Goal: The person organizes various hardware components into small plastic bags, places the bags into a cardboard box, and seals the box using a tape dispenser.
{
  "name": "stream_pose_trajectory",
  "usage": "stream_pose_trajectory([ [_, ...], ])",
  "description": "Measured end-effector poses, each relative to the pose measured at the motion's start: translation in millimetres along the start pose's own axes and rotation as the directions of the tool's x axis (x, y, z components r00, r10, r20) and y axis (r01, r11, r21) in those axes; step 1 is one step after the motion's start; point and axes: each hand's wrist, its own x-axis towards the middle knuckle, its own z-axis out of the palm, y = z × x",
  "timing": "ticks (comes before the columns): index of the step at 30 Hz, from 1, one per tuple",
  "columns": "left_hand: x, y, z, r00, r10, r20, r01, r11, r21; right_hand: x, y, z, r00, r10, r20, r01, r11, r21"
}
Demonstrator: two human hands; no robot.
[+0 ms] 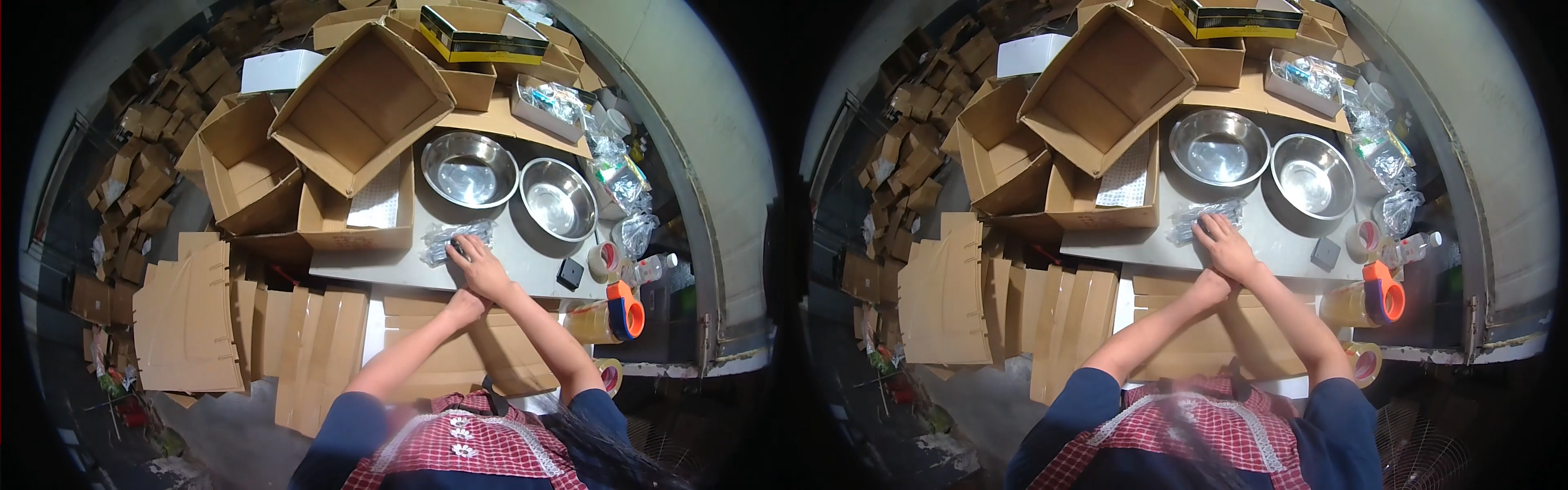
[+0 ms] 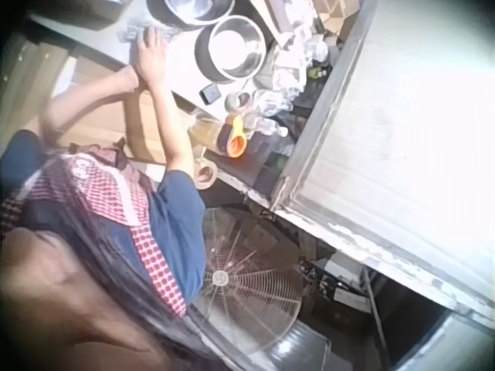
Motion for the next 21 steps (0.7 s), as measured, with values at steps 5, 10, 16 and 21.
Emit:
stream_pose_trajectory([
  [5, -18, 1, -5, 0.999, 0.017, -0.033, -0.02, 0.995, -0.1, -5, -15, -2, 0.996, 0.091, 0.017, -0.093, 0.99, 0.11],
  [10, -56, 23, -42, 0.96, 0.278, -0.034, -0.278, 0.961, 0.016, -13, -13, -5, 0.995, 0.09, -0.048, -0.08, 0.978, 0.191],
  [16, -158, 41, -61, 0.957, 0.027, 0.29, -0.055, 0.994, 0.09, -4, -8, 0, 0.978, 0.169, -0.12, -0.159, 0.983, 0.089],
  [21, -223, 48, -60, 0.942, -0.166, 0.291, 0.11, 0.974, 0.198, 11, -8, 4, 0.954, 0.229, -0.193, -0.224, 0.973, 0.05],
])
